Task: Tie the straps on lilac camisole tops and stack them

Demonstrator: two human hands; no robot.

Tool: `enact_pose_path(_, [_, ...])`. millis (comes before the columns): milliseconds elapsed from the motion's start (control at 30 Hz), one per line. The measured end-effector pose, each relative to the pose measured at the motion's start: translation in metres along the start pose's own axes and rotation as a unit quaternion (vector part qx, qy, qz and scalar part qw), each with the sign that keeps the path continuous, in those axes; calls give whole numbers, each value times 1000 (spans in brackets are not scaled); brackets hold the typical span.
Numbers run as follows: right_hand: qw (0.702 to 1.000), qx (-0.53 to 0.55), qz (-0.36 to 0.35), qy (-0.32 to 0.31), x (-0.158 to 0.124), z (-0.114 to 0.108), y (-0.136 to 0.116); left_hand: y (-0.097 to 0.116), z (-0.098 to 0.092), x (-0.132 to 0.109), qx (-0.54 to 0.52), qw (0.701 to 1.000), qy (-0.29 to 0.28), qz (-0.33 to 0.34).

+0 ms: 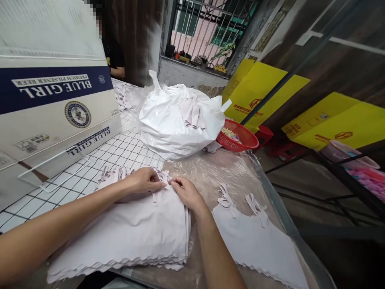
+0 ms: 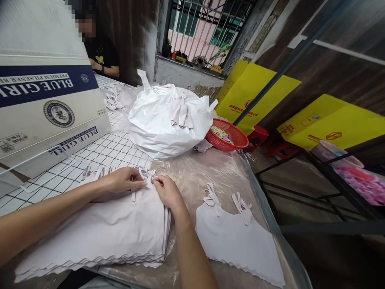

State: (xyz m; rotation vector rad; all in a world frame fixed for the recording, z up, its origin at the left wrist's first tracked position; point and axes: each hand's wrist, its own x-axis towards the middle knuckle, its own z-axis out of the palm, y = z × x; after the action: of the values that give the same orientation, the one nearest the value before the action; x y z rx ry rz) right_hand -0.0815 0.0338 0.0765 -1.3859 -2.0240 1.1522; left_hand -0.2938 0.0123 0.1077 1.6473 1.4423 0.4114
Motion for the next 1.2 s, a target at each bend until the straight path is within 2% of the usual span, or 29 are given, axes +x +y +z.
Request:
enact_pose_path(133, [998, 55, 2, 10, 2, 3, 9, -5, 9, 20, -137, 989, -40, -23])
enact_pose_path(300, [993, 117, 2, 27, 4, 2, 10, -7, 7, 22, -307, 949, -49, -55])
enact_pose_path(467, [982, 191, -5, -8, 4, 1, 4, -3, 4, 22, -352, 932, -49, -68])
enact_pose_path(600, [967, 251, 22, -45, 2, 1, -2, -5, 8, 23, -348, 934, -53, -60])
enact_pose_path(733, [974, 223, 10, -28, 3, 2, -2, -1, 6, 21, -291, 955, -28, -39])
enact_pose_path(800, [985, 174, 0, -1, 2, 1, -1, 2, -7, 14, -200, 979, -8, -22])
enact_pose_path(867, [992, 115, -15, 41, -1, 0, -2, 2, -28, 2, -73, 996, 59, -8])
enact_pose_path(967, [994, 31, -50, 91, -10, 0, -11, -12, -61, -24, 98, 979, 166, -67])
enact_pose_path(1033, [991, -13, -90, 97, -18, 6, -22, -24, -75, -43, 151, 962, 179, -140])
enact_pose_path(1100, [986, -46, -143, 77, -27, 20, -36, -34, -78, -57, 152, 956, 170, -185])
enact_pose_path(1200, [970, -94, -223, 35, -39, 52, -55, -40, -70, -65, 123, 959, 171, -187])
